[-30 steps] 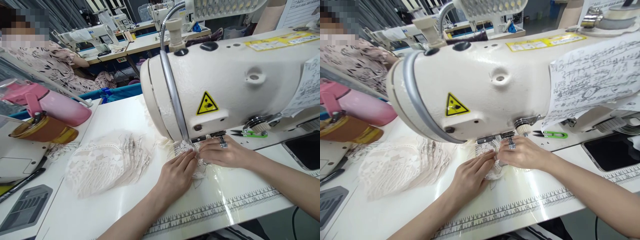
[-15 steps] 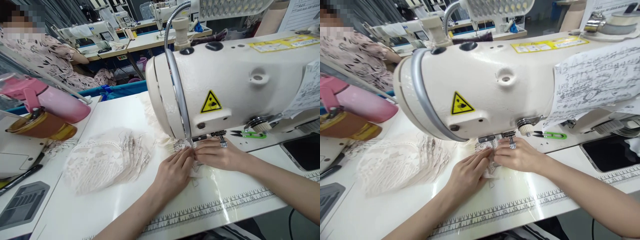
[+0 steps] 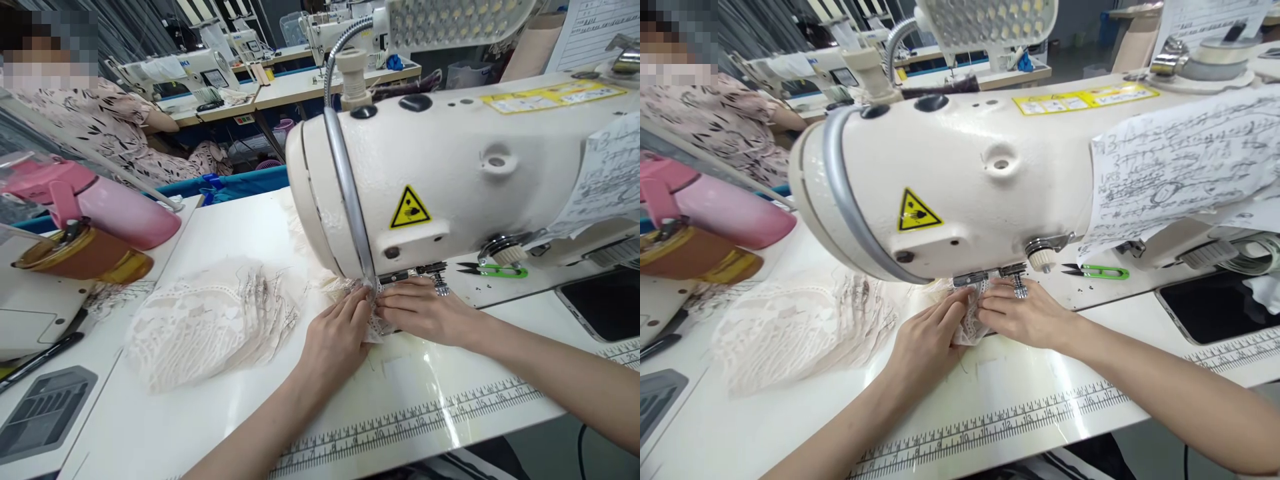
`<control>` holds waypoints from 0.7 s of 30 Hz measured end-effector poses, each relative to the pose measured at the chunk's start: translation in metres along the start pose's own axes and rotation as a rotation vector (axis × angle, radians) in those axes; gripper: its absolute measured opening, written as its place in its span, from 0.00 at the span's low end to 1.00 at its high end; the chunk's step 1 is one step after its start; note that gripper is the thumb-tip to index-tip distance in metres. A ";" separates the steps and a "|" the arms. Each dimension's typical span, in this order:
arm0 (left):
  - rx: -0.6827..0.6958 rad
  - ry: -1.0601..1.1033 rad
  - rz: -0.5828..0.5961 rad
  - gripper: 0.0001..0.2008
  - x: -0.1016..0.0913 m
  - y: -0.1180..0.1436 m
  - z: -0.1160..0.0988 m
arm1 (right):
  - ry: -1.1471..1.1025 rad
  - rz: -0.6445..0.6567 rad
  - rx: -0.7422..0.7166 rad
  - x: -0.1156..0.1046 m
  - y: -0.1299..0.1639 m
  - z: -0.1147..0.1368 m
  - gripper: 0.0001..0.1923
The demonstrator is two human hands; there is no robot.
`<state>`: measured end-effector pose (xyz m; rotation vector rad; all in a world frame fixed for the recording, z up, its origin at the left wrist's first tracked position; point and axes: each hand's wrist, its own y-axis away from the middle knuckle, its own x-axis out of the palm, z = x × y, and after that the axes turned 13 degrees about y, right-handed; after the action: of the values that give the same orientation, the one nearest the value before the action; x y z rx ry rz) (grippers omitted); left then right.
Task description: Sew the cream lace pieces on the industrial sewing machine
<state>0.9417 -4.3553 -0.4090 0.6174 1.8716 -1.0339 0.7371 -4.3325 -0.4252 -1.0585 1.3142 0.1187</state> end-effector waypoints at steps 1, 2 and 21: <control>0.001 -0.005 -0.001 0.14 0.000 0.000 0.001 | -0.002 0.002 0.001 0.000 -0.001 0.000 0.11; 0.002 -0.010 -0.005 0.14 0.001 0.000 0.001 | -0.005 0.002 0.001 -0.001 -0.001 0.000 0.11; 0.074 -0.086 -0.001 0.20 0.005 -0.002 0.003 | 0.209 -0.034 0.120 -0.005 0.003 -0.005 0.11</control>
<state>0.9393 -4.3585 -0.4134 0.6058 1.7656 -1.1172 0.7306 -4.3318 -0.4221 -1.0097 1.4715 -0.0982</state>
